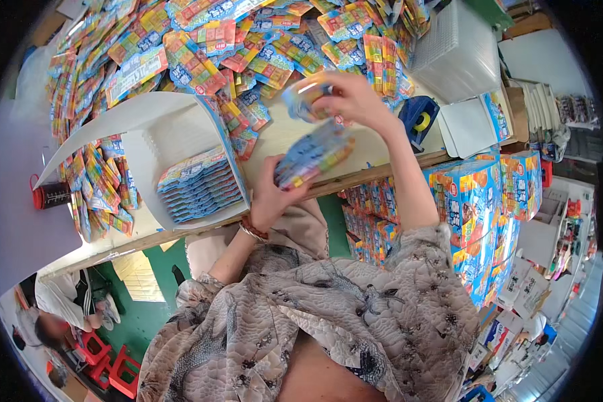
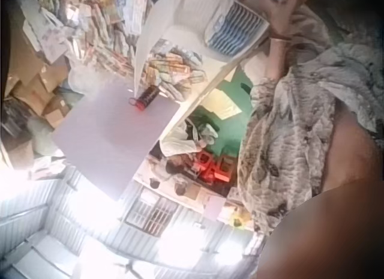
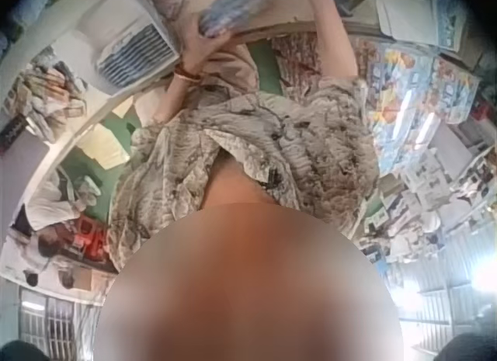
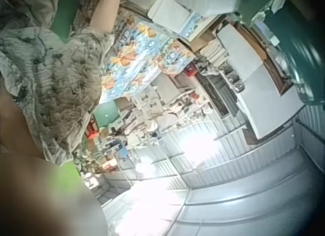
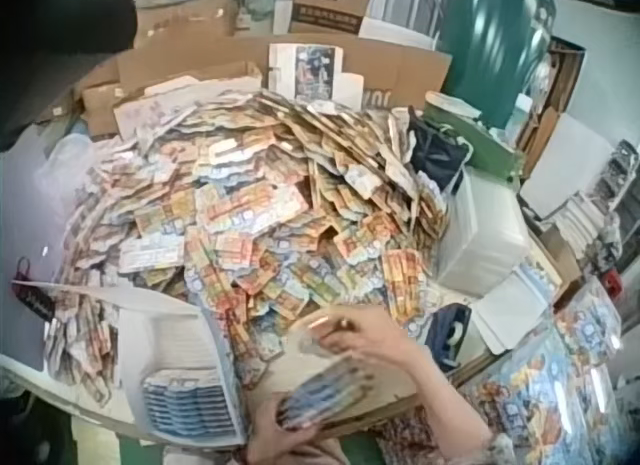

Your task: Pack small colorful toy packets into cardboard display boxes.

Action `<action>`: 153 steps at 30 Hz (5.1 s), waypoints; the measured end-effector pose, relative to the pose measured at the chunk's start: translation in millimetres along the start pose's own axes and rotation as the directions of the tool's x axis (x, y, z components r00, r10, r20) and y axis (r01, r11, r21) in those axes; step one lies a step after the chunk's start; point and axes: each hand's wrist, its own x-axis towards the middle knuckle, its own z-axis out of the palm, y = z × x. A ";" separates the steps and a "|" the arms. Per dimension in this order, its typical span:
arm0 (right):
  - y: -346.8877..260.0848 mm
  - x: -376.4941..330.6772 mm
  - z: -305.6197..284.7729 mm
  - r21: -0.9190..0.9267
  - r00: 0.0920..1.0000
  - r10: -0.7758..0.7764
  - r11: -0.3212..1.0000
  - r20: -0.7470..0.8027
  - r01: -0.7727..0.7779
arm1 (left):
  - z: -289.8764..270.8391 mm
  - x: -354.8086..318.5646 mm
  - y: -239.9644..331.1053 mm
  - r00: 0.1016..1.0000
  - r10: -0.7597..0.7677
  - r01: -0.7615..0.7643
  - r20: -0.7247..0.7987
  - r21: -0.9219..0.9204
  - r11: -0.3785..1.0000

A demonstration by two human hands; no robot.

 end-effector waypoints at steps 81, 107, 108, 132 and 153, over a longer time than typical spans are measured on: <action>50.1 -47.2 43.3 0.841 0.720 0.663 0.495 -0.205 -0.217 | 17.4 58.9 15.9 0.952 0.197 -0.212 -0.234 -0.039 0.976; -10.4 -107.5 99.7 0.792 0.702 0.485 0.582 -0.522 0.187 | 18.9 53.1 -7.1 0.929 0.365 -0.355 -0.054 0.139 0.924; -21.6 -119.2 102.7 0.684 0.564 0.518 0.720 -0.643 0.118 | 20.2 47.4 -1.4 0.935 0.348 -0.345 -0.069 0.042 0.938; 97.1 -228.9 724.6 0.618 0.103 0.660 -0.739 0.744 0.270 | 57.4 33.0 1.0 0.957 0.285 -0.280 -0.059 0.075 0.957; -108.7 -318.3 553.6 0.667 0.361 0.698 -0.224 0.618 -0.710 | 47.8 23.1 -7.6 0.976 0.218 -0.218 -0.009 -0.042 0.975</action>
